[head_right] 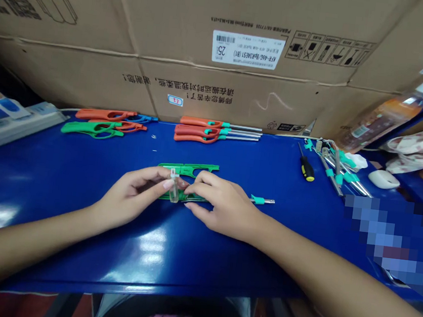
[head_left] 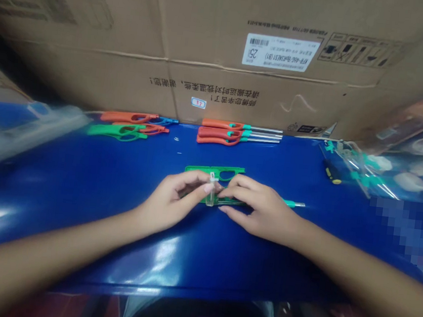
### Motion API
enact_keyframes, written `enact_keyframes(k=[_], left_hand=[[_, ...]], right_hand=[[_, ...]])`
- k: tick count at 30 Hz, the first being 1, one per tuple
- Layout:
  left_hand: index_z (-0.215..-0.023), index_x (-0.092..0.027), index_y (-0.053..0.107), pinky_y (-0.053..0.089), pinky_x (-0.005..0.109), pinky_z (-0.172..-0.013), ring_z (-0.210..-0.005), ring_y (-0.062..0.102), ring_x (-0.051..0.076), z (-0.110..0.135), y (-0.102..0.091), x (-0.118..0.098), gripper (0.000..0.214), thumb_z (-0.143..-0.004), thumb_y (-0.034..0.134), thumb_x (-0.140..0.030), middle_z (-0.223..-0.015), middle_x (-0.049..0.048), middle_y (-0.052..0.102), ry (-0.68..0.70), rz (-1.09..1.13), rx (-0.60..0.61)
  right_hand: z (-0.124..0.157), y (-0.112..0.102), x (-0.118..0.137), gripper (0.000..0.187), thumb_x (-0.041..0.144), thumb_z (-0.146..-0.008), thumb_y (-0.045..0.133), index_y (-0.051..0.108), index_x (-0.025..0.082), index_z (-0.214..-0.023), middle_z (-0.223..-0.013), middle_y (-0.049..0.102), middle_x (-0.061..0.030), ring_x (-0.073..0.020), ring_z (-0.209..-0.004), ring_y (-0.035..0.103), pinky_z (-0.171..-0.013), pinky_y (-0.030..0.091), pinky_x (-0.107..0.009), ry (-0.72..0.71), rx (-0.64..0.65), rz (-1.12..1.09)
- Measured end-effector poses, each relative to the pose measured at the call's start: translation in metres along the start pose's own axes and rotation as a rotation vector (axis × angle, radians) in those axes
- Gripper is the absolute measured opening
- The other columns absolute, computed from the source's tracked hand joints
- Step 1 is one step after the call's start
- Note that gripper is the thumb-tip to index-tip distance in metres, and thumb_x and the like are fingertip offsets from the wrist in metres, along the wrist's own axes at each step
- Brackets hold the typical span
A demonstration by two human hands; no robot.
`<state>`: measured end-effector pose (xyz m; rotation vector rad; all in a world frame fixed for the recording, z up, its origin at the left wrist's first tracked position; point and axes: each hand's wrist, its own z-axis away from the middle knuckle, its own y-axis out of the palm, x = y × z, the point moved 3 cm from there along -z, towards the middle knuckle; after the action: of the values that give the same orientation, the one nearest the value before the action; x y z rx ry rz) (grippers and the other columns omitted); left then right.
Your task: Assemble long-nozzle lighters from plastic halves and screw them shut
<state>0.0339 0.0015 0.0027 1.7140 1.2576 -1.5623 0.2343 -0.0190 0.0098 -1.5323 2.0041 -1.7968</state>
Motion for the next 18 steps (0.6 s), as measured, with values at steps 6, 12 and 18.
enact_keyframes(k=[6, 12, 18], left_hand=[[-0.102, -0.014, 0.067, 0.052, 0.018, -0.068, -0.07, 0.06, 0.009, -0.0034, -0.0056, 0.0021, 0.028, -0.099, 0.061, -0.041, -0.077, -0.0004, 0.065, -0.073, 0.051, -0.032], [-0.119, -0.012, 0.064, 0.05, 0.021, -0.067, -0.068, 0.058, 0.01, -0.0043, -0.0066, 0.0066, 0.039, -0.097, 0.063, -0.044, -0.077, 0.0, 0.064, -0.124, 0.057, -0.002], [-0.117, -0.014, 0.061, 0.051, 0.023, -0.066, -0.069, 0.061, 0.012, -0.0035, -0.0053, 0.003, 0.031, -0.099, 0.06, -0.039, -0.077, 0.0006, 0.065, -0.088, 0.039, 0.077]], right_hand=[[0.0003, 0.0011, -0.0051, 0.008, 0.022, -0.094, 0.064, 0.069, 0.021, -0.1, -0.104, 0.065, -0.0036, -0.0159, -0.089, 0.065, -0.072, 0.048, -0.027, 0.003, 0.083, 0.205], [0.0003, 0.0035, -0.0052, 0.008, 0.023, -0.096, 0.062, 0.067, 0.021, -0.101, -0.104, 0.066, -0.0037, -0.0162, -0.09, 0.064, -0.072, 0.047, -0.027, -0.009, 0.082, 0.227], [-0.0006, 0.0011, -0.0069, 0.004, 0.022, -0.096, 0.062, 0.066, 0.02, -0.096, -0.1, 0.067, -0.0038, -0.0157, -0.09, 0.063, -0.077, 0.047, -0.028, 0.071, 0.051, 0.037]])
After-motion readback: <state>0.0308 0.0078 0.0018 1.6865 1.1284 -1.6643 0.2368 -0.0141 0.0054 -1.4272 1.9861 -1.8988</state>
